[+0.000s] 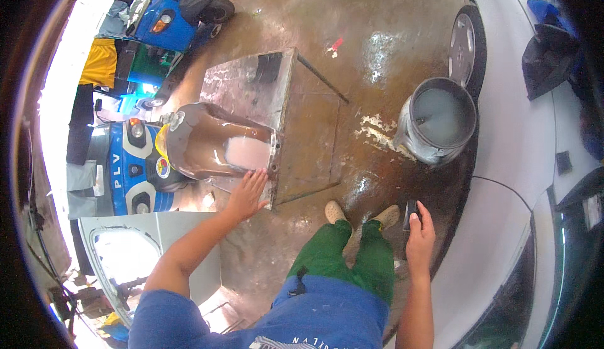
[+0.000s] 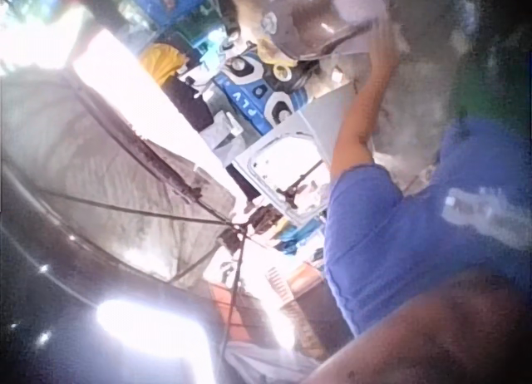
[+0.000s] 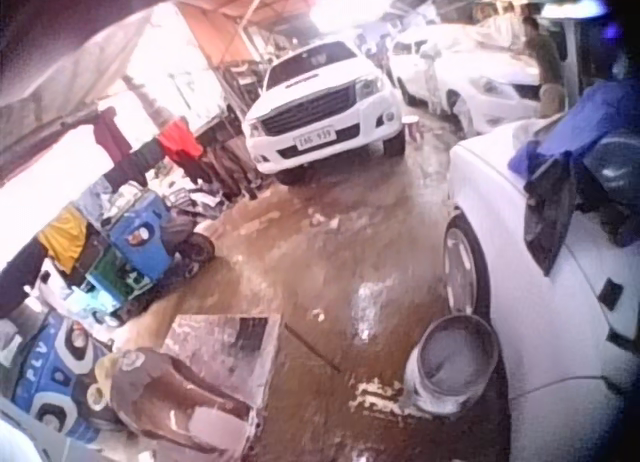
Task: The person sands a brown car part on a metal stand using a sanding block. They repeatedly dip the sanding block into a bucket of water and continue sanding the surface of the part.
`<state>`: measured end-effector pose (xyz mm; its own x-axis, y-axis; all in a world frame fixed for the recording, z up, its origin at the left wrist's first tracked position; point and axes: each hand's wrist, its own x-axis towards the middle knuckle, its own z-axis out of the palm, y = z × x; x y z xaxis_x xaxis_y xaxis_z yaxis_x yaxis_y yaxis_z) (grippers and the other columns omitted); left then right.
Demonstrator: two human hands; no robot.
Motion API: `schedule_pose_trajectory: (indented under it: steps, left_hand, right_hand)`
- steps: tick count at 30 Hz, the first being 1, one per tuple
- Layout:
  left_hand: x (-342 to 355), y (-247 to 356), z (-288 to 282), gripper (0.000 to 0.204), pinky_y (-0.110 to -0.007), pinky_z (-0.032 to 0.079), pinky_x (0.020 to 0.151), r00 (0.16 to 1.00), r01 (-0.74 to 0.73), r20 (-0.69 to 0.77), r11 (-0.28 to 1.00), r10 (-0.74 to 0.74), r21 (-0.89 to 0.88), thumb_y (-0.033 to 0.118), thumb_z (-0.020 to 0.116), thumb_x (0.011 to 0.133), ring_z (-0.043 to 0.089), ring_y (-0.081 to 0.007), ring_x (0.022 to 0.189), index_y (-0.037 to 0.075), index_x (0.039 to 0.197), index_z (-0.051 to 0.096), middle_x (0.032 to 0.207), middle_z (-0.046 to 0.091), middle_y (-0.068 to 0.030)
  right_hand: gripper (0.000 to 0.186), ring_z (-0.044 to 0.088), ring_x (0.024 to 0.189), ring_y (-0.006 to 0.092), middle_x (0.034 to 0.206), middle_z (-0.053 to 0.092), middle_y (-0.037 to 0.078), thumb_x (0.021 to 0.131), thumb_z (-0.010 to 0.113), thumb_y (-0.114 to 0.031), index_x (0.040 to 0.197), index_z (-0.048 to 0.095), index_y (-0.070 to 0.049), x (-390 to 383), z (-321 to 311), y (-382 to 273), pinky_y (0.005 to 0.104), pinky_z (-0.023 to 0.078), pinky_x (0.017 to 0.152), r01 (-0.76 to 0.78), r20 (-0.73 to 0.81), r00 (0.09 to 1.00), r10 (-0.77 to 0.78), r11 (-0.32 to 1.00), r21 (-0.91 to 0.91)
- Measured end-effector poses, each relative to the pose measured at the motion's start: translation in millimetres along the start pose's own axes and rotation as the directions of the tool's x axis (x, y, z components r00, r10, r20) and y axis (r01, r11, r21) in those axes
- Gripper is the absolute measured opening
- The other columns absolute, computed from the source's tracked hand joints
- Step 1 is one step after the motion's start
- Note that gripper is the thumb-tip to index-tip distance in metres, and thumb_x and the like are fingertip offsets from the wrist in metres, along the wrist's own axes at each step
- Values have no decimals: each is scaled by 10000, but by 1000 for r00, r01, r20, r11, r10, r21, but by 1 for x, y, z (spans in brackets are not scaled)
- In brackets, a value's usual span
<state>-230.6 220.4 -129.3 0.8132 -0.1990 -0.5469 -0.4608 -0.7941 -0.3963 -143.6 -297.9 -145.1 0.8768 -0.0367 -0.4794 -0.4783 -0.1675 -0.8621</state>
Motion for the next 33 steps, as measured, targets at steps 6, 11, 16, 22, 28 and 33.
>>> schedule_pose_trajectory:
  steps: [6, 11, 16, 22, 28, 33]
  left_hand:
    - [-30, 61, -4, 730, -540, 269, 1294, 951, 303, 70, 860, -302, -411, 458, 613, 1036, 344, -373, 1582, -37, 1554, 476, 1668, 419, -225]
    - [40, 108, -67, 540, -503, 420, 1204, 866, 270, -32, 519, -499, -811, 306, 668, 1025, 483, -414, 1463, 1, 1462, 584, 1564, 525, -232]
    - [169, 113, -210, 416, -474, 462, 1162, 890, -119, -251, 336, -381, -934, 210, 657, 1022, 544, -400, 1385, 22, 1393, 645, 1478, 593, -210]
    - [354, 137, -292, 315, -481, 539, 998, 797, -525, -603, 463, -26, -714, 127, 701, 917, 640, -399, 1181, 25, 1215, 719, 1312, 672, -190]
    - [516, 211, -264, 260, -430, 571, 836, 930, -311, -5, 780, 368, -543, 210, 670, 936, 703, -295, 1122, 106, 1112, 831, 1158, 772, -121]
    - [581, 222, -249, 299, -466, 581, 957, 828, -287, 223, 731, 514, -619, 227, 645, 991, 692, -318, 1272, 94, 1194, 820, 1341, 737, -156]
  right_hand:
    - [356, 696, 1127, 233, 1298, 690, 163, 1118, 526, -159, 1441, 549, -13, 15, -24, -23, 379, 604, 931, -76, 39, 997, 65, 894, 442]
    - [380, 735, 1124, 322, 1273, 690, 184, 1126, 538, -280, 1387, 536, -5, 53, -53, -62, 472, 675, 866, -195, 190, 978, 80, 658, 727]
    - [429, 736, 1133, 336, 1279, 683, 204, 1075, 605, -251, 1397, 527, 21, 122, -73, -88, 509, 674, 886, -158, 227, 974, 28, 800, 579]
    - [322, 743, 1007, 275, 1082, 765, 148, 980, 628, -120, 1267, 652, 23, 245, -66, -72, 392, 587, 892, -120, -13, 992, 122, 986, 118]
    - [493, 618, 1253, 561, 1324, 659, 374, 956, 627, -218, 1309, 596, 125, 355, -28, -16, 524, 493, 1064, -293, -128, 956, 264, 834, -467]
    - [540, 611, 1311, 510, 1393, 623, 372, 963, 583, -153, 1425, 540, 123, 400, -16, 61, 504, 502, 1065, -534, -216, 844, 491, 734, -421]
